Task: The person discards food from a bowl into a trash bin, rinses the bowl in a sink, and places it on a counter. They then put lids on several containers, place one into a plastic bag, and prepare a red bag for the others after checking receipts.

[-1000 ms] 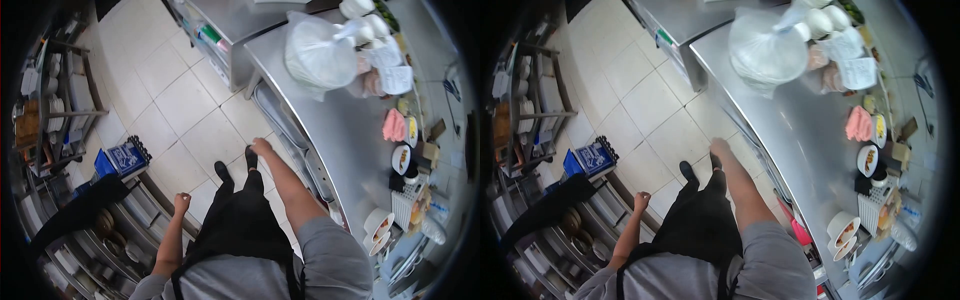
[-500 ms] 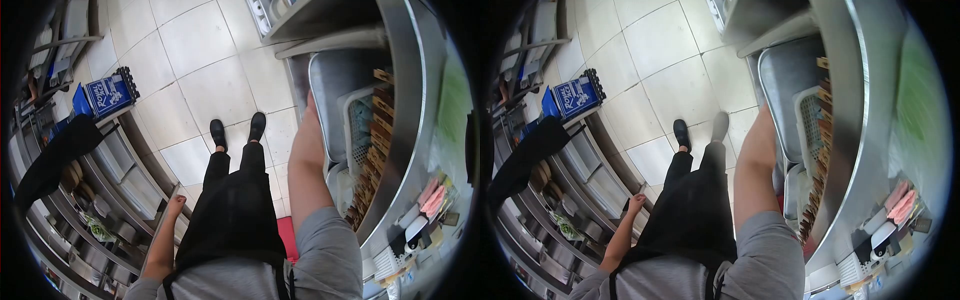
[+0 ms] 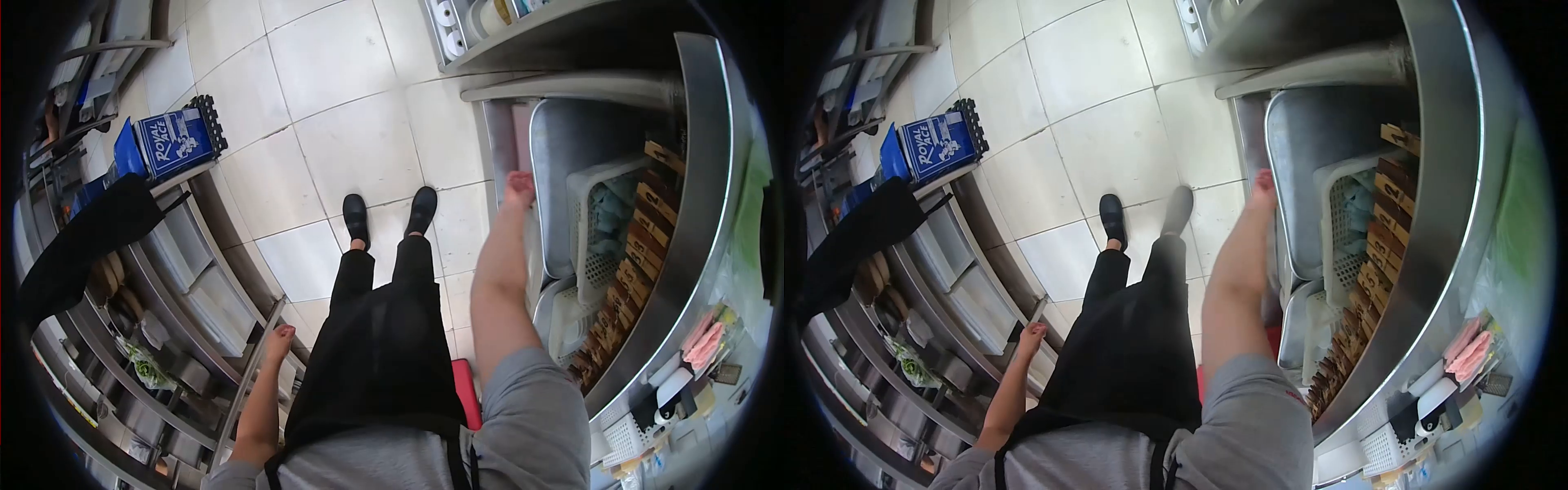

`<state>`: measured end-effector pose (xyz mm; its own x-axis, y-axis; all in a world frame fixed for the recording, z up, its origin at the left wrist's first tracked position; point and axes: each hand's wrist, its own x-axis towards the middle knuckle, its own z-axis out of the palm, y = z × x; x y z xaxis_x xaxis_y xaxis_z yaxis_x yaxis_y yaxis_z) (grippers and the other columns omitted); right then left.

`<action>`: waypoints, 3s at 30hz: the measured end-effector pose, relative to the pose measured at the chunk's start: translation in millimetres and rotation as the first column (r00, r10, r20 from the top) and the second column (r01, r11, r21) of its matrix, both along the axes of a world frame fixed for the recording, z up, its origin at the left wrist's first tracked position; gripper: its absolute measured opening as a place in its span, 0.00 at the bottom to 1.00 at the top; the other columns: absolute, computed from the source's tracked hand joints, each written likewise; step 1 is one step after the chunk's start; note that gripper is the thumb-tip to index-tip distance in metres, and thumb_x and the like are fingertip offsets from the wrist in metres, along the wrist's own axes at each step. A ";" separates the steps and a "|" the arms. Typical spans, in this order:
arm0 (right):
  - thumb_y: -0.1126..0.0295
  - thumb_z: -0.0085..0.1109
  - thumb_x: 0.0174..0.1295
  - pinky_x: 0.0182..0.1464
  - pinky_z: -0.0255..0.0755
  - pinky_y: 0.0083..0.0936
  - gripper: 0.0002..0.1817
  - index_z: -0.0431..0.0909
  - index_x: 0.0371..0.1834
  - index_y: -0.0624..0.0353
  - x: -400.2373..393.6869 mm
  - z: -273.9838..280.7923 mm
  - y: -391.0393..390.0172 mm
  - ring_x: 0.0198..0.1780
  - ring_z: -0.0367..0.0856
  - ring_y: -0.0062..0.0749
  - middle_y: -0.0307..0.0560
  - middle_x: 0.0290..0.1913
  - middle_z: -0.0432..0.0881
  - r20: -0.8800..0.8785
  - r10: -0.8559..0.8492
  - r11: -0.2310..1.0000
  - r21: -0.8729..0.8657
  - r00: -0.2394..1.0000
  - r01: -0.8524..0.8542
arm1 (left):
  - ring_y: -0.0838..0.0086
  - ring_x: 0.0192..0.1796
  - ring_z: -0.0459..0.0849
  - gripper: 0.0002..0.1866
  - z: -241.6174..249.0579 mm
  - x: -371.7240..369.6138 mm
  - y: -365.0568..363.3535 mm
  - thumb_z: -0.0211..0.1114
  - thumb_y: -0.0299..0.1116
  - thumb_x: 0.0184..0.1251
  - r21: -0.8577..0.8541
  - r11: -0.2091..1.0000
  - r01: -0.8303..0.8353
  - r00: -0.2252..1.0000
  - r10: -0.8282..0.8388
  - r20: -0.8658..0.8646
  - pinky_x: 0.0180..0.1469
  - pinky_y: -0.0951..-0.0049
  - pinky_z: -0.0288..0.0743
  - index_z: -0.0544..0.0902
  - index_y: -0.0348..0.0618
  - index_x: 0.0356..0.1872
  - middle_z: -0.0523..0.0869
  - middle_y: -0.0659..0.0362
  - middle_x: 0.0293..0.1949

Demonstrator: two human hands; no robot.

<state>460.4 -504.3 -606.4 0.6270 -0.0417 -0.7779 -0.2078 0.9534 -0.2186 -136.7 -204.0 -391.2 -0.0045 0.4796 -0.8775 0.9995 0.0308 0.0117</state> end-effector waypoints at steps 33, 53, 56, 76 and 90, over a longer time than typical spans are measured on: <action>0.66 0.58 0.51 0.33 0.70 0.35 0.09 0.74 0.36 0.52 -50.0 57.9 69.9 0.32 0.77 0.40 0.45 0.27 0.77 -0.698 0.416 -0.555 -0.703 0.583 -0.445 | 0.69 0.36 0.82 0.11 -5.3 29.1 2.8 0.59 0.37 0.57 -0.041 0.999 0.007 0.990 -0.001 0.139 0.40 0.72 0.73 0.80 0.40 0.34 0.83 0.55 0.31; 0.78 0.52 0.51 0.35 0.68 0.37 0.22 0.60 0.50 0.53 -78.2 108.0 88.0 0.30 0.77 0.43 0.47 0.25 0.77 -0.682 0.669 -0.624 -0.731 0.295 -0.275 | 0.70 0.36 0.82 0.13 3.9 100.8 -11.8 0.61 0.38 0.56 0.002 0.999 0.042 0.939 -0.041 0.341 0.40 0.72 0.74 0.81 0.38 0.35 0.83 0.54 0.31; 0.78 0.53 0.52 0.30 0.69 0.26 0.26 0.58 0.56 0.56 -154.5 146.3 118.7 0.24 0.74 0.29 0.43 0.22 0.73 -0.442 0.882 -0.367 -0.862 0.164 -0.349 | 0.73 0.47 0.77 0.18 44.2 204.8 -21.5 0.61 0.42 0.58 -0.167 0.986 -0.028 0.863 0.108 0.493 0.46 0.71 0.71 0.78 0.38 0.42 0.80 0.55 0.44; 0.72 0.62 0.44 0.62 0.53 0.40 0.28 0.70 0.54 0.52 -158.9 541.2 82.1 0.59 0.62 0.52 0.60 0.54 0.67 -0.519 0.803 -0.478 -0.855 -0.293 0.202 | 0.67 0.32 0.79 0.19 400.7 405.6 38.1 0.48 0.13 0.45 0.439 0.565 0.699 -0.041 -0.581 0.813 0.38 0.73 0.72 0.78 0.39 0.38 0.80 0.53 0.31; 0.37 0.39 0.56 0.49 0.70 0.41 0.40 0.66 0.53 0.68 -213.2 648.8 33.1 0.47 0.76 0.38 0.53 0.49 0.74 0.345 0.768 0.594 -0.700 0.540 -0.397 | 0.82 0.26 0.70 0.07 439.5 438.6 31.1 0.52 0.27 0.61 0.226 0.897 0.379 0.013 -0.249 0.968 0.31 0.80 0.66 0.78 0.35 0.34 0.77 0.64 0.23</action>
